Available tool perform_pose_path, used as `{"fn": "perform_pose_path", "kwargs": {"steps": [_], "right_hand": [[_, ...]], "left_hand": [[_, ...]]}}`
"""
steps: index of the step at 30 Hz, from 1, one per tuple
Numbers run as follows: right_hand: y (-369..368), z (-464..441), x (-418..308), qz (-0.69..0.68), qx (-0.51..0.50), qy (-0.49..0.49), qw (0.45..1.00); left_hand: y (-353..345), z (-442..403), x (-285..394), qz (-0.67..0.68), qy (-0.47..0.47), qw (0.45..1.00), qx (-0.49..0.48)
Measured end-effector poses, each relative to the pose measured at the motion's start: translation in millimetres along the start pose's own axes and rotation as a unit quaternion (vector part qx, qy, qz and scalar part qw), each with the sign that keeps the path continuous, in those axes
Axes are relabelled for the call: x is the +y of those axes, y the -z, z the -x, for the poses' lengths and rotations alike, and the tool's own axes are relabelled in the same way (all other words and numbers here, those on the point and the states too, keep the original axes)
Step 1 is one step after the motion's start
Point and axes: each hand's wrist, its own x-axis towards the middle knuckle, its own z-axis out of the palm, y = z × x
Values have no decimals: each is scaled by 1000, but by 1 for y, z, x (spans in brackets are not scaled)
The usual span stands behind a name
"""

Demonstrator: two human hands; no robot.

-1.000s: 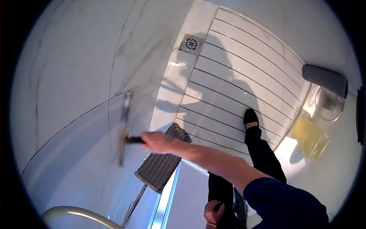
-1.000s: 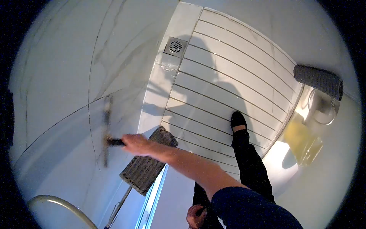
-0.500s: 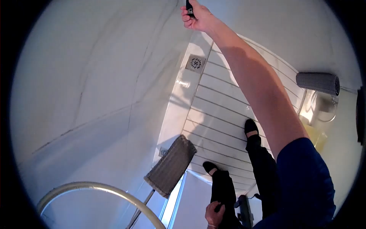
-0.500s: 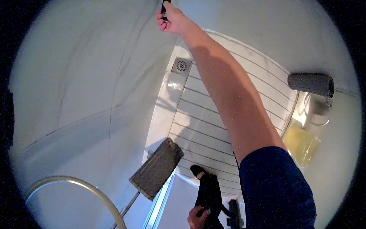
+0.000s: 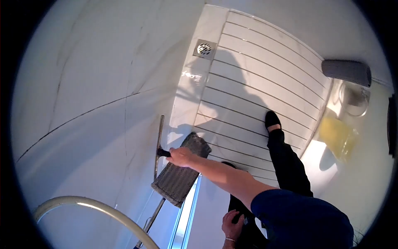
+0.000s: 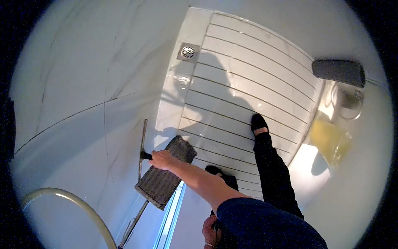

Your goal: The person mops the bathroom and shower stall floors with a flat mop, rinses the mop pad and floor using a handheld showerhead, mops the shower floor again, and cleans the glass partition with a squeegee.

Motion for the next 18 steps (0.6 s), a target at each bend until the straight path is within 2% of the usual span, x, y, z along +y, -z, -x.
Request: {"fn": "perform_pose_path", "kwargs": {"steps": [2, 3, 4, 6, 8, 9, 10, 12, 14, 16, 17, 18], "right_hand": [[26, 4, 18, 10, -7, -44, 999], [50, 14, 16, -1, 14, -69, 998], [66, 21, 24, 6, 56, -78, 995], [106, 42, 39, -109, 86, -133, 981], [149, 79, 51, -122, 186, -128, 967], [178, 101, 53, -135, 176, -177, 959], [203, 128, 53, -153, 165, -227, 948], [241, 186, 58, -235, 247, -204, 918], [289, 245, 55, -263, 286, -236, 891], [328, 293, 49, -308, 334, -249, 855], [348, 315, 39, -296, 342, -258, 854], [361, 337, 28, -286, 349, -270, 851]], "left_hand": [[-3, 1, -4, 0, -20, 1000, 7], [-3, -1, 1, 60, 23, 998, 11], [-2, -1, 0, 39, 33, 999, -1], [-4, -6, 2, 1, 46, 999, -18], [-1, -6, 5, -21, 55, 998, -13], [-2, -11, 12, -25, 54, 998, -6], [3, -12, 24, -78, 41, 996, 9], [10, -5, 35, -159, 14, 986, 40], [14, 16, 16, -127, 6, 983, 134], [45, 53, 6, -68, 99, 977, 178], [60, 76, -17, 3, 130, 967, 220], [81, 103, -20, -64, 181, 945, 264]]}}
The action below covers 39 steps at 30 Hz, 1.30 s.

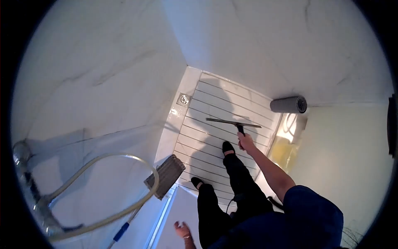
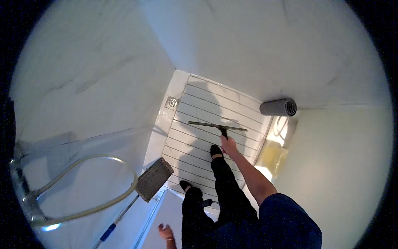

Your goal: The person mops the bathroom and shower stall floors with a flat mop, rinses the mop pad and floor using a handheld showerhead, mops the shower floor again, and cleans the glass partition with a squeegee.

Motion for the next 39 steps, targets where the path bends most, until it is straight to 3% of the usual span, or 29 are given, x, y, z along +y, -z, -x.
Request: {"fn": "perform_pose_path", "kwargs": {"steps": [1, 2, 4, 5, 6, 7, 8, 9, 10, 12, 14, 18, 20, 22, 24, 30, 36, 39], "right_hand": [[17, 15, -6, -7, 10, -8, 1000], [33, 23, -13, -12, 19, -10, 1000], [53, 39, -31, -33, 17, -17, 999], [60, 45, -40, -41, 6, -25, 999], [66, 54, -46, -41, -11, -35, 998], [67, 59, -51, -31, -9, -47, 998], [65, 63, -61, -14, -13, -78, 997], [62, 63, -70, -11, -38, -86, 996], [59, 65, -71, -11, -59, -100, 993], [54, 72, -89, 15, -107, -83, 991], [40, 90, -103, 41, -130, -71, 988], [5, 116, -133, 120, -141, -38, 982], [9, 116, -144, 131, -152, -30, 979], [4, 115, -158, 174, -177, -12, 969], [10, 116, -164, 208, -188, -6, 960], [16, 105, -196, 330, -222, 36, 917], [29, 72, -217, 448, -225, 71, 862], [21, 39, -233, 492, -255, 123, 824]], "left_hand": [[5, 2, -59, -24, -2, 993, 117], [32, 7, -95, 81, 88, 987, 103], [120, 69, -50, 86, 110, 965, 220], [113, 66, -107, 270, 127, 915, 271], [106, 64, -163, 440, 124, 824, 334], [147, 87, -128, 434, 153, 830, 315], [173, 96, -106, 436, 254, 795, 335], [183, 99, -107, 497, 300, 728, 366], [211, 104, -55, 474, 300, 712, 423], [241, 118, -36, 599, 329, 638, 355], [254, 123, -12, 627, 336, 597, 370], [273, 128, -4, 488, 336, 674, 442], [298, 145, 29, 453, 202, 654, 571], [309, 140, 31, 592, 190, 558, 549], [298, 138, 25, 590, 188, 539, 571], [277, 176, 55, 623, 126, 553, 538], [222, 255, 106, 598, 208, 554, 540], [184, 314, 151, 592, 191, 559, 547]]}}
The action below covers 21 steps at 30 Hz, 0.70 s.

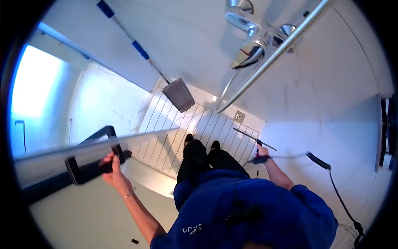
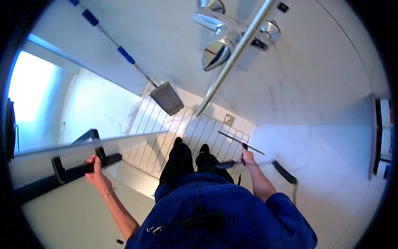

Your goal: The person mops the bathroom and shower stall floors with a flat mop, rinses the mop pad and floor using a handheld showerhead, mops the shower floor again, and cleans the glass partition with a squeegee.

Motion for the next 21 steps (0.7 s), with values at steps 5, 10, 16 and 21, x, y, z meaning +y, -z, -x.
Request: {"fn": "perform_pose_path", "kwargs": {"steps": [5, 10, 16, 21], "right_hand": [[-8, -16, -25, 127, -12, -79, 989], [-48, -49, -49, 193, -90, -33, 976], [-98, -46, -81, 266, -175, -43, 947], [-138, -51, -84, 235, -170, -31, 957]], "left_hand": [[89, 122, 4, -116, 97, 978, 142], [172, 223, -79, -76, 148, 965, 203], [253, 285, -122, 79, 250, 888, 378], [261, 366, -117, 129, 472, 789, 371]]}}
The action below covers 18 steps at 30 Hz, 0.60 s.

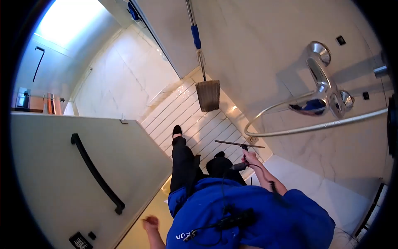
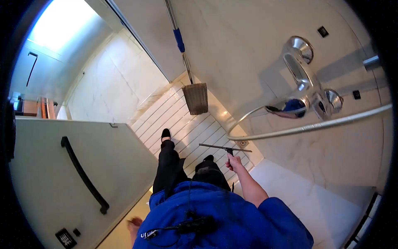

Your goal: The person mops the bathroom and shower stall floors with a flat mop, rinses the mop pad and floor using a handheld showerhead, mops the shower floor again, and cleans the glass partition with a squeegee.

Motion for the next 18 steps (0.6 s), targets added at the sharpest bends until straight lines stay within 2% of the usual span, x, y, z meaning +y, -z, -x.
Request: {"fn": "perform_pose_path", "kwargs": {"steps": [1, 2, 3, 4, 5, 6, 7, 8, 10, 13, 16, 18], "right_hand": [[-6, -2, -2, -4, -10, -2, 1000], [-11, -4, -6, -7, -19, -5, 1000], [-19, 2, -13, -12, -25, -16, 999], [-29, 2, -15, -32, -23, -23, 999], [-38, 1, -19, -25, -43, -37, 998], [-47, -2, -25, -20, -63, -49, 997], [-58, -10, -28, -23, -89, -59, 994], [-73, -3, -44, -37, -82, -85, 992], [-102, -8, -58, -41, -74, -95, 992], [-150, -19, -87, -7, -81, -118, 990], [-204, -38, -126, -8, -88, -132, 987], [-242, -62, -147, 22, -112, -111, 987]], "left_hand": [[-1, -1, -15, 49, 125, 990, 48], [57, -54, -52, -16, 359, 914, -189], [26, -42, -64, -181, 266, 943, 79], [17, -65, -71, -213, 292, 931, 58], [-5, -77, -62, -308, 245, 919, 39], [-64, -76, -37, -399, 194, 896, 16], [-154, -49, 7, -478, 61, 875, -41], [-220, -37, 38, -543, -73, 831, -100], [-246, -136, 56, -582, -165, 790, -103], [-306, -156, 96, -747, -198, 634, 8], [-322, -169, 101, -826, -49, 561, 31], [-333, -215, 90, -812, -40, 581, -37]]}}
